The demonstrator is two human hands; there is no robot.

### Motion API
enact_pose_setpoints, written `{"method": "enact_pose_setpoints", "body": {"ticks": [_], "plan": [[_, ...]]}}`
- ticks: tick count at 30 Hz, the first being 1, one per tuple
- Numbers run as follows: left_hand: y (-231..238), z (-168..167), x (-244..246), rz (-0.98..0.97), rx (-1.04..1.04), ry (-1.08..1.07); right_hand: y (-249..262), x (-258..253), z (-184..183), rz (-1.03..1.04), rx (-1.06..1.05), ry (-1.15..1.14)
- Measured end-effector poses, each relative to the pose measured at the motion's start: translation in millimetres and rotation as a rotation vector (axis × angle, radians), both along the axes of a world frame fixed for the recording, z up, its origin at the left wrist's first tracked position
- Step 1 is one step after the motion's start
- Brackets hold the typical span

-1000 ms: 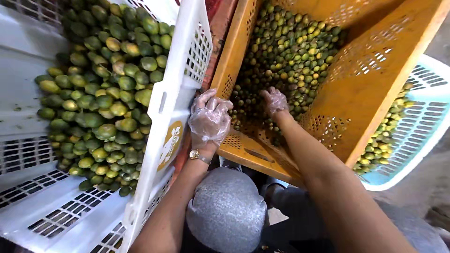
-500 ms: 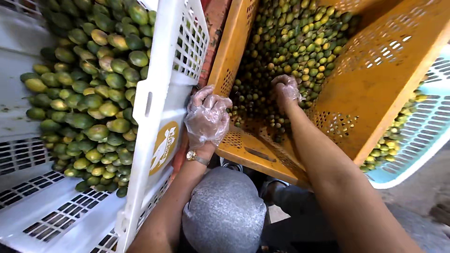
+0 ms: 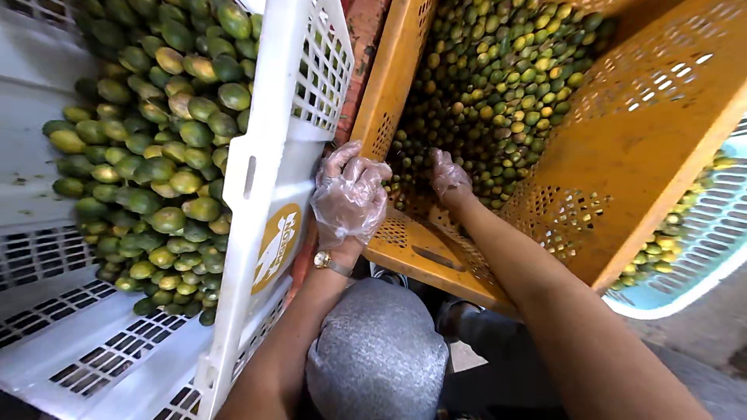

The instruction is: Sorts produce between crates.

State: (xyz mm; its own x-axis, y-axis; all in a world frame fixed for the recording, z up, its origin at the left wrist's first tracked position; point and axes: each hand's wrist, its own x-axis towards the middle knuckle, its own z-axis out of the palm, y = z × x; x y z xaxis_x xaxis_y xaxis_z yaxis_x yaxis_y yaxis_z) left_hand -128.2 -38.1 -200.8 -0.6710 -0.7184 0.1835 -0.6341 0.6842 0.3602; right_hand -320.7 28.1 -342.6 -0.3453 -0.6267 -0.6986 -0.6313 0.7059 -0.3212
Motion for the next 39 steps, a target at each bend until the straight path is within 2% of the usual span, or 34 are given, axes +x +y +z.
{"method": "enact_pose_setpoints", "body": {"ticks": [7,15,17,19,25,27,30,36,38,39], "plan": [[0.5,1.7,-0.1,0.007,-0.005,-0.027,8.4,0.4,-11.4,0.144,-0.135,-0.015],[0.5,2.6,-0.9,0.006,0.0,-0.008,9.6,-0.3,-18.3,0.314,-0.143,0.016],[0.0,3.3,-1.1,0.007,0.006,-0.017,9.9,-8.6,-15.6,0.186,-0.187,-0.065],[1.3,3.1,0.4,0.005,0.007,-0.027,7.7,-21.7,-3.9,-0.092,-0.189,-0.242],[0.0,0.2,-0.6,0.018,0.023,-0.038,0.8,-71.4,30.0,-0.854,-0.293,-1.044],[-1.3,-3.4,-2.1,0.026,0.024,-0.033,1.2,-75.2,37.7,-0.898,-0.352,-1.166],[-0.7,-6.8,-1.7,0.027,0.019,-0.021,4.0,-75.5,35.1,-0.844,-0.46,-1.277],[1.2,-4.3,0.5,0.031,0.017,-0.015,9.6,-80.7,37.6,-0.856,-0.586,-1.342],[1.3,0.0,0.1,0.032,0.03,-0.023,7.6,-83.5,44.8,-0.876,-0.588,-1.276],[1.4,1.2,0.3,0.029,0.031,-0.028,3.7,-80.4,49.8,-0.918,-0.561,-1.14]]}}
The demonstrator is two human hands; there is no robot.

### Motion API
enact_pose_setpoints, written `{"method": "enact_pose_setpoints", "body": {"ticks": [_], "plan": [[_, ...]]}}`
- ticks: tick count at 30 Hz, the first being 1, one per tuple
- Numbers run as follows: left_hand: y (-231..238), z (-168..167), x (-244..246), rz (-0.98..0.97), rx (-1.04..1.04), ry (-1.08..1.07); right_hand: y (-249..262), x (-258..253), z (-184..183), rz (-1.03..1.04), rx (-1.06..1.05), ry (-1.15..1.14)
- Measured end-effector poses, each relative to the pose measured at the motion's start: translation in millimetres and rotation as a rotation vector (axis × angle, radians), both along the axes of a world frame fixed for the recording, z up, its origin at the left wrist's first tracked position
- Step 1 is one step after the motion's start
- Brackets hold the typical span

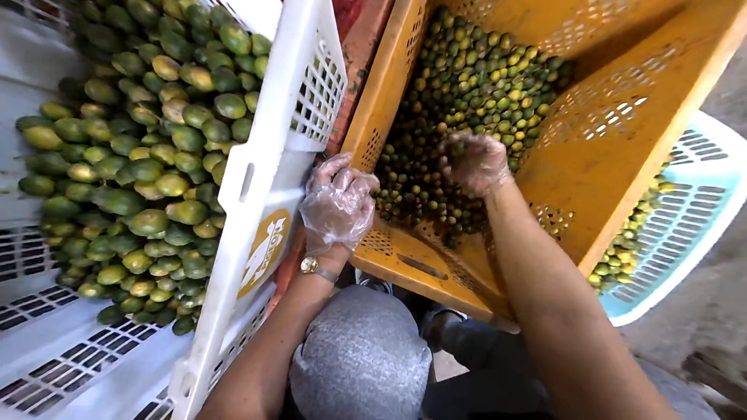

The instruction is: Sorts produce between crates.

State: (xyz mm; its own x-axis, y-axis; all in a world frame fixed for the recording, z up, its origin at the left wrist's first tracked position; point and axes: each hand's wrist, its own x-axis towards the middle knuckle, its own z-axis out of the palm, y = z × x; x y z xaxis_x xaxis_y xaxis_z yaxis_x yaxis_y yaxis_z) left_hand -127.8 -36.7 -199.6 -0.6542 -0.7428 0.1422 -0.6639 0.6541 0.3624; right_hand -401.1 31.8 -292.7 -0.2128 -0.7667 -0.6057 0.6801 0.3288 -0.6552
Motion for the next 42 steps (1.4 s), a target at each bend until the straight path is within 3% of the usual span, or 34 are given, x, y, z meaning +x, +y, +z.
{"method": "enact_pose_setpoints", "body": {"ticks": [2,4,6,9,13,33,36,39,42], "plan": [[-0.6,0.1,-0.1,-0.006,-0.005,0.0,-7.9,7.5,-1.2,0.104,0.262,0.35],[-1.6,0.4,-0.3,-0.014,-0.002,0.015,-9.8,15.1,-13.8,0.521,0.401,0.79],[-1.4,3.0,-0.7,-0.018,0.005,0.0,-7.5,30.4,-23.2,0.932,0.411,1.079],[-1.8,4.0,-2.3,-0.008,0.001,-0.006,-3.0,52.3,-34.5,1.346,0.399,1.238],[-0.4,5.4,-1.1,-0.013,0.014,-0.01,10.9,64.8,-49.2,1.465,0.413,1.255],[-3.9,-1.9,-2.7,-0.018,-0.017,0.03,8.0,72.9,-56.6,1.362,0.498,1.257],[-2.1,-2.0,-2.8,-0.011,-0.015,0.016,11.3,56.4,-51.1,1.015,0.427,1.084],[-2.3,-3.7,-2.3,0.005,-0.016,0.028,-0.6,28.2,-21.9,0.445,0.286,0.562],[-1.6,-8.4,-2.5,0.01,-0.01,0.05,1.2,2.5,7.8,0.046,0.064,0.053]]}}
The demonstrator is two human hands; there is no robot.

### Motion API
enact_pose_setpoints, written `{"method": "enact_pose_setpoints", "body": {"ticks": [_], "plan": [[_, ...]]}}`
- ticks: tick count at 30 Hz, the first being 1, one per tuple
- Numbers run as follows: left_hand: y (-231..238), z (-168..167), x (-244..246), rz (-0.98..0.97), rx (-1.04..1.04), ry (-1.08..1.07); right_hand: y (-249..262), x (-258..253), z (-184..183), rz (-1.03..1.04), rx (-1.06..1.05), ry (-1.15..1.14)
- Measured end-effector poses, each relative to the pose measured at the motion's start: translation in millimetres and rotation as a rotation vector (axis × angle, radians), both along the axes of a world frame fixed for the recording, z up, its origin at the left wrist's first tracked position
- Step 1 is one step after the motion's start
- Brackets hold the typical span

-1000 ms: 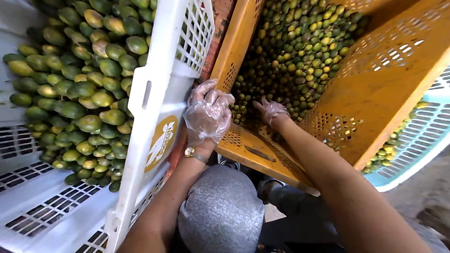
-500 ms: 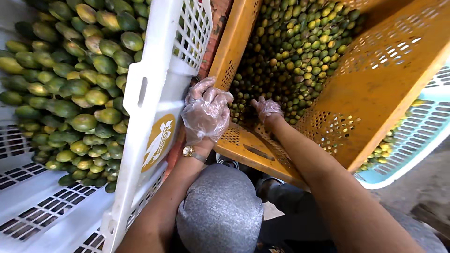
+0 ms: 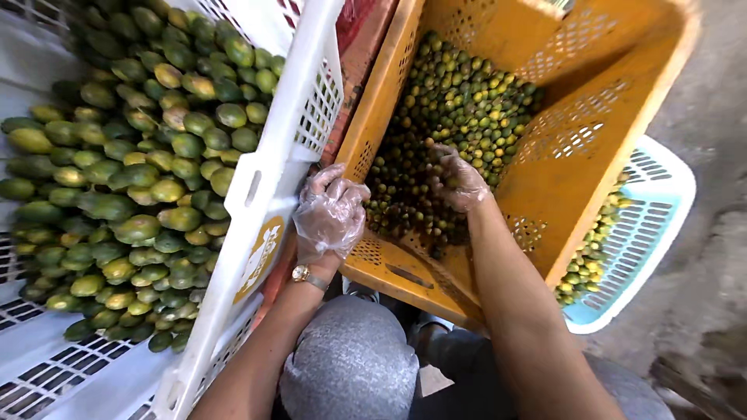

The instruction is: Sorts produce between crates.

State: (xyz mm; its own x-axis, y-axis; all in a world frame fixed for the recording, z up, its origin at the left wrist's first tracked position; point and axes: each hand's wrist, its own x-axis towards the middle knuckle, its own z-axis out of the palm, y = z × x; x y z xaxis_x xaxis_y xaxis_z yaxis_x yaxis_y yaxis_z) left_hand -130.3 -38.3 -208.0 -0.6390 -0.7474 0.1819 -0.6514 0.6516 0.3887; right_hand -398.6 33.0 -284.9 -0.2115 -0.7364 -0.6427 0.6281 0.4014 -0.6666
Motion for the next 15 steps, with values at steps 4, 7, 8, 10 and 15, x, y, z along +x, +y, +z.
{"method": "enact_pose_setpoints", "body": {"ticks": [4,7,8,10,15], "plan": [[-1.1,4.1,-3.0,-0.005,0.011,-0.007,6.5,-11.0,13.1,-0.205,-0.198,-0.305],[-0.6,3.3,-3.1,-0.003,0.011,0.004,13.5,-10.5,17.8,-0.271,-0.273,-0.387],[-0.2,3.0,-2.4,-0.001,0.019,0.002,14.7,-9.0,19.0,-0.287,-0.277,-0.393],[-0.3,3.0,-2.1,0.005,0.031,-0.008,14.2,-6.4,23.3,-0.319,-0.285,-0.396],[0.8,5.2,-0.6,0.008,0.045,-0.017,14.5,1.6,32.9,-0.408,-0.366,-0.426]]}}
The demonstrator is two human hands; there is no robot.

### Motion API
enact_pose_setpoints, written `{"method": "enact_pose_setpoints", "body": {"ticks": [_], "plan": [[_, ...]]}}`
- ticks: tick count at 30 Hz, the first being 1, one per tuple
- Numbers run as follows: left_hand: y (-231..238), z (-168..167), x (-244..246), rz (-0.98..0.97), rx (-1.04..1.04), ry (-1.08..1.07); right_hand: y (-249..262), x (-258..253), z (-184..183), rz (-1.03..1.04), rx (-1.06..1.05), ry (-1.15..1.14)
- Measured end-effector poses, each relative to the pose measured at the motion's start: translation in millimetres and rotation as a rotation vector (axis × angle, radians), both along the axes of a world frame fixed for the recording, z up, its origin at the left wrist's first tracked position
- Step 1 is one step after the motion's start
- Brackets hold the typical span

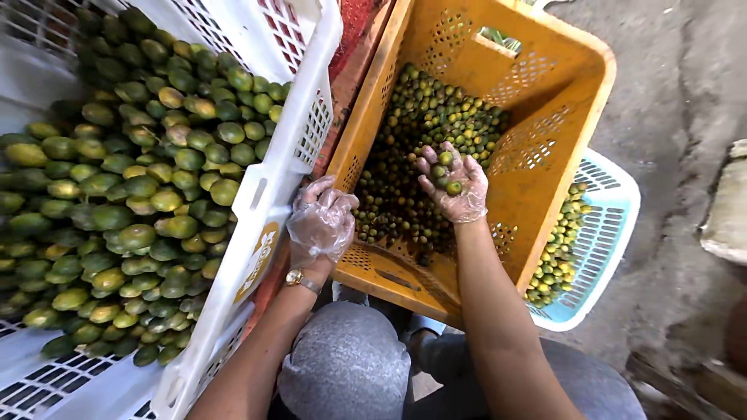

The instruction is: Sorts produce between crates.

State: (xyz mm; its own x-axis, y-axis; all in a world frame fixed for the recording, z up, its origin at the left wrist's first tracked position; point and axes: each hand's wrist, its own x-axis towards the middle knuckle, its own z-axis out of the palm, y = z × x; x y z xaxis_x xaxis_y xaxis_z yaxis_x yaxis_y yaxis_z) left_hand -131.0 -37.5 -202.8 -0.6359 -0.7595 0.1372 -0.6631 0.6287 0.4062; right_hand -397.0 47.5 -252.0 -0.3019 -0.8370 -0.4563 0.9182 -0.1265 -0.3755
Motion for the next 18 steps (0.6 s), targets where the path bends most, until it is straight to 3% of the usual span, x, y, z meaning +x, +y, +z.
{"method": "enact_pose_setpoints", "body": {"ticks": [2,5,8,11,14,16,18], "plan": [[2.0,1.8,-1.6,0.008,0.013,-0.004,-8.6,3.1,13.0,-0.091,0.084,-0.025],[0.0,2.7,-1.6,0.008,0.006,-0.014,-45.8,15.7,68.8,-0.247,0.178,0.045],[-0.1,3.0,1.5,-0.027,0.014,0.017,-75.7,33.2,144.3,-0.172,-0.094,0.132],[0.5,7.3,3.2,-0.023,0.05,0.022,-103.6,54.3,193.3,-0.009,-0.399,-0.113],[-0.8,6.8,-2.2,-0.033,0.013,0.002,-104.2,56.8,200.6,0.013,-0.453,-0.194],[-2.1,0.7,1.8,-0.057,-0.005,0.028,-88.0,34.8,197.1,-0.044,-0.35,-0.235],[-2.1,-0.2,3.9,-0.052,-0.006,0.003,-59.7,-2.5,191.1,-0.107,-0.217,-0.104]]}}
